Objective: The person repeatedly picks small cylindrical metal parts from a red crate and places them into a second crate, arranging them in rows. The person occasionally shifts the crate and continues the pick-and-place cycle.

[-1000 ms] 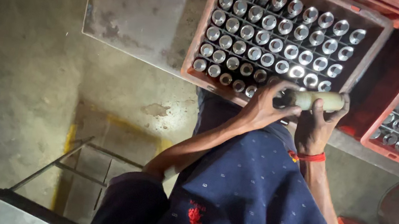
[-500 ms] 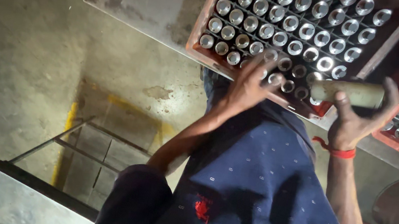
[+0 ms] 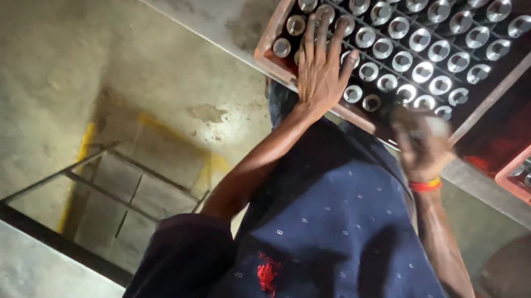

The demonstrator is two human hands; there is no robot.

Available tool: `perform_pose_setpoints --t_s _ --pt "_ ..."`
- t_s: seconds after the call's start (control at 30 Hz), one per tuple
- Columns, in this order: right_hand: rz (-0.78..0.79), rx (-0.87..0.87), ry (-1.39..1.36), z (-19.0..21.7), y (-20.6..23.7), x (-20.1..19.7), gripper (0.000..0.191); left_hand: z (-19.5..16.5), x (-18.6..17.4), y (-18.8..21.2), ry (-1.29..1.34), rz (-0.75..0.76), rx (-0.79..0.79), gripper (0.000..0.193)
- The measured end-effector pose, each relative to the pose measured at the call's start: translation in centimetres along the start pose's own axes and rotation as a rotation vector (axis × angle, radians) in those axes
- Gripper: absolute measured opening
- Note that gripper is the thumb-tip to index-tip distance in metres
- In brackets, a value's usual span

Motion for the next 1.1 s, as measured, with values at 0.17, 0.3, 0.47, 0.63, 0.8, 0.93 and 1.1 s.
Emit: perform_pose_setpoints --t_s 0.17,0.3,0.47,0.63,0.8,0.93,1.1 --pt "-0.058 -0.225 0.173 -0.7 0.8 -1.8 0.045 -0.1 0.3 0.0 -0.018 0.035 -0.005 0.063" --pt "-0.096 0.041 -0.054 -1.5 -1.5 -1.7 0.034 -0.1 0.5 0.0 -0.087 0.199 -0.097 0.062" --pt "0.023 -0.072 0.129 -0.8 -5.0 -0.5 0.038 0.0 0.0 -0.2 -0.064 0.044 -0.059 0.063" --pt "-0.114 -0.036 0.017 -1.2 -3.9 -2.9 0.036 0.0 0.2 0.0 -0.040 0.084 -0.087 0.061" --pt "-0.176 -0.027 -0.018 -2.1 -3.7 -3.2 0.036 -0.5 -0.3 -0.2 -0.048 0.098 -0.077 0.060" --pt "-0.132 -0.051 -0.070 -2.1 -4.5 -2.6 0.038 -0.6 -0.6 -0.5 -0.036 0.080 -0.076 0.059" --pt "-0.245 -0.004 -0.111 -3.3 -5.9 -3.2 0.033 -0.3 -0.2 -0.2 0.002 0.031 -0.041 0.058"
Point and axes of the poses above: each hand's wrist, its own y-axis away from the middle knuckle, its own x-axis out of the palm, z = x × y, the point moved 2 cm from there along -y, towards the middle knuckle, and after that the axes turned 3 degrees about -y, right-handed, at the moved point
